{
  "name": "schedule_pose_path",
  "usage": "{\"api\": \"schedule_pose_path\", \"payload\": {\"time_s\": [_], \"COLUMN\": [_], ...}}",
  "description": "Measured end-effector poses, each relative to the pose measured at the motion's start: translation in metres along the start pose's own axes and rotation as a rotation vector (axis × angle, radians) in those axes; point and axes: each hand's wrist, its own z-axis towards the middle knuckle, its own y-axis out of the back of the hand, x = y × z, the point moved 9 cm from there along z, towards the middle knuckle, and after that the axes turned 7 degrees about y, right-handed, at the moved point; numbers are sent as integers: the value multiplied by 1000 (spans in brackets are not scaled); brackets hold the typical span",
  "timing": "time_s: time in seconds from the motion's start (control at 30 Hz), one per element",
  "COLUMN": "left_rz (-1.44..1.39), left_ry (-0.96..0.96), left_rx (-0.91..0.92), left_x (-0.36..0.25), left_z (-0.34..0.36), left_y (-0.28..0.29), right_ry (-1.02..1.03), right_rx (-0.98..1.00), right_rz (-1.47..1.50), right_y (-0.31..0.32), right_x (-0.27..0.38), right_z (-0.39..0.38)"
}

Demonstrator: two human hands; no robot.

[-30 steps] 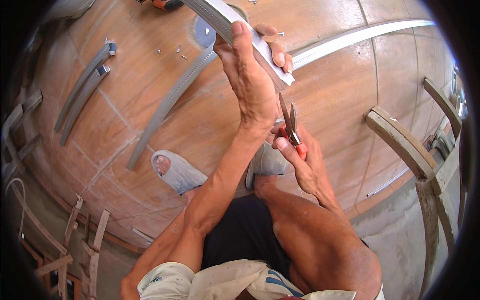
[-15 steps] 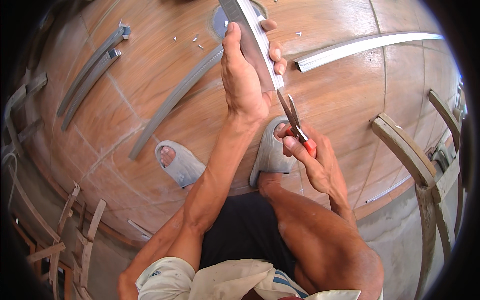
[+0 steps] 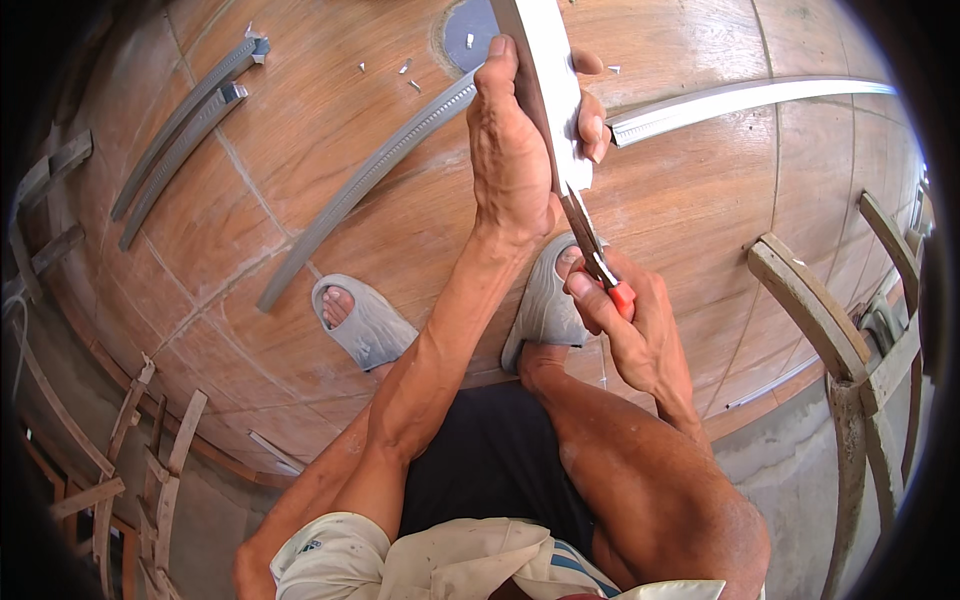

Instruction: The person sits on the floor and uses red-handled tin snips to cut a long, silver metal profile into shorter segments. They repeatedly position the snips, cut the profile, and place the cut pieces on the floor.

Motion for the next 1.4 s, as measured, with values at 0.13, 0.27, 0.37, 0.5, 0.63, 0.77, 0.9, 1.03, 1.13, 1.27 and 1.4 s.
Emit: {"api": "schedule_pose_path", "payload": {"time_s": [0.13,0.27,0.37,0.5,0.63,0.77,0.9,1.03,1.13,1.27,1.4], "left_rz": [-23,-29,-13,-1,50,64,72,104,90,56,41], "left_ry": [-37,-8,-4,-12,-8,-13,-9,-23,-18,-71,-162], "left_rx": [-4,5,12,-29,-98,-135,-120,-98,-120,-150,-238], "left_x": [-3,0,1,-1,-2,-3,1,0,1,-8,-9], "left_z": [1,1,2,1,3,4,4,3,2,0,-3], "left_y": [-2,-1,2,2,3,1,4,3,6,-5,-9], "right_ry": [-33,-41,-58,-31,-35,-60,-11,3,2,34,74], "right_rx": [-4,-11,-9,-27,-21,-12,-39,-48,-47,7,-67], "right_rz": [-8,-9,-31,-64,-70,-69,-69,-45,-61,41,89], "right_y": [0,1,1,2,3,3,4,3,3,-5,0], "right_x": [3,-1,2,7,6,6,7,1,-2,-5,-8], "right_z": [0,0,1,2,2,2,2,0,0,3,-3]}}
